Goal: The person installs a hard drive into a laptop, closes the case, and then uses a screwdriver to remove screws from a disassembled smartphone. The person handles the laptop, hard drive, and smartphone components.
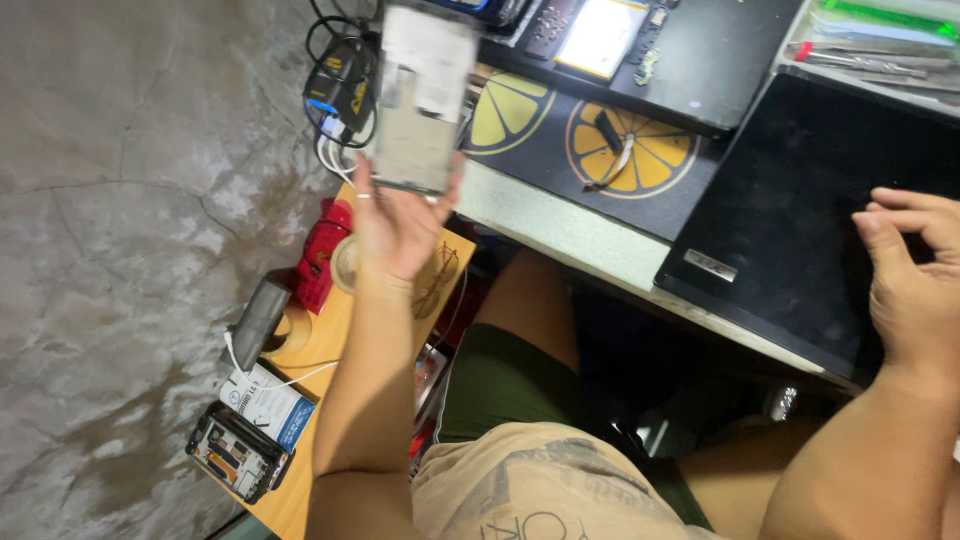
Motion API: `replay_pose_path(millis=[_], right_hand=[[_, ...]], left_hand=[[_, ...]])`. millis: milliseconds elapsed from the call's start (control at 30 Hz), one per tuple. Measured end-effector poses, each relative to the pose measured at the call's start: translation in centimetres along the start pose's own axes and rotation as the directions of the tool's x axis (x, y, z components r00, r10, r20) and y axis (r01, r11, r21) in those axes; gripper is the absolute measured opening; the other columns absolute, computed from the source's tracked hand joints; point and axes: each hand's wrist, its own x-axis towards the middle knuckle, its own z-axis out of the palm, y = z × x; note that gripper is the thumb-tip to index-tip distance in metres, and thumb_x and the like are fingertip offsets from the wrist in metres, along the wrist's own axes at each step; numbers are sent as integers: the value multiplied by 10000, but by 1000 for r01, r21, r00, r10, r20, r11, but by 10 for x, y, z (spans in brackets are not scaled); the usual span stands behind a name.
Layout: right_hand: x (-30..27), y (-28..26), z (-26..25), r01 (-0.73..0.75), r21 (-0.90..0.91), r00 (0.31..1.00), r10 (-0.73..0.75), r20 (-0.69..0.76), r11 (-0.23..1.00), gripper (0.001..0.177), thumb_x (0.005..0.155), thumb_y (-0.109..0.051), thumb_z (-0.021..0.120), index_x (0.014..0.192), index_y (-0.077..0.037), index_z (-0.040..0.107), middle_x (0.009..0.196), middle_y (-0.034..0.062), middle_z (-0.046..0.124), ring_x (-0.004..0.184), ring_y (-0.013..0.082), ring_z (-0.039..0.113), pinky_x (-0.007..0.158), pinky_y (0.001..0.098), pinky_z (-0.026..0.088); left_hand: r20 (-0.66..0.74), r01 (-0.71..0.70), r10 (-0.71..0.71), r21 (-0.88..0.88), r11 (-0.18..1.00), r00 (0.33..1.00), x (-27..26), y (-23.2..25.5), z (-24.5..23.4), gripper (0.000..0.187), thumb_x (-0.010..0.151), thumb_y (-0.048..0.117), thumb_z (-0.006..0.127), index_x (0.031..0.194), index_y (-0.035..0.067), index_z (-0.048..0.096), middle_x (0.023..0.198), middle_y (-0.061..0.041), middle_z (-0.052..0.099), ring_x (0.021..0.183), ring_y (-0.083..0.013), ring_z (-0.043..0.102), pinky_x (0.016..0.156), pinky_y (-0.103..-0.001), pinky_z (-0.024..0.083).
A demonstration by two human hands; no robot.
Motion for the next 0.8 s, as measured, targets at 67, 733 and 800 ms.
replay_pose_path(millis=[67,733,800], right_hand=[[-4,5,-5,26,-117,1000,-24,16,993,64,1090,-3,745,1050,-8,696,1237,127,699,1166,193,660,1034,308,515],[-88,111,-129,-494,-217,857,427,-289,842,280,1120,-204,676,935,-9,595,912,122,593,757,197,539,670,324,430],[-99,120,-142,-539,-232,831,465,-306,810,313,1116,-229,668,913,-7,582,862,119,579,708,198,527,626,329,420]], left_hand=[[80,77,-77,-6,997,994,6,-20,0,720,1040,590,411,1487,29,482,1365,-240,647,1188,-369,660,983,-467,562],[338,-265,106,466,844,935,14,-227,81,613,977,235,757,1456,61,416,1443,-174,553,1356,-241,520,1208,-385,381],[350,-293,140,436,851,926,16,-232,81,597,983,214,762,1445,53,422,1465,-183,543,1391,-246,509,1231,-391,375]])
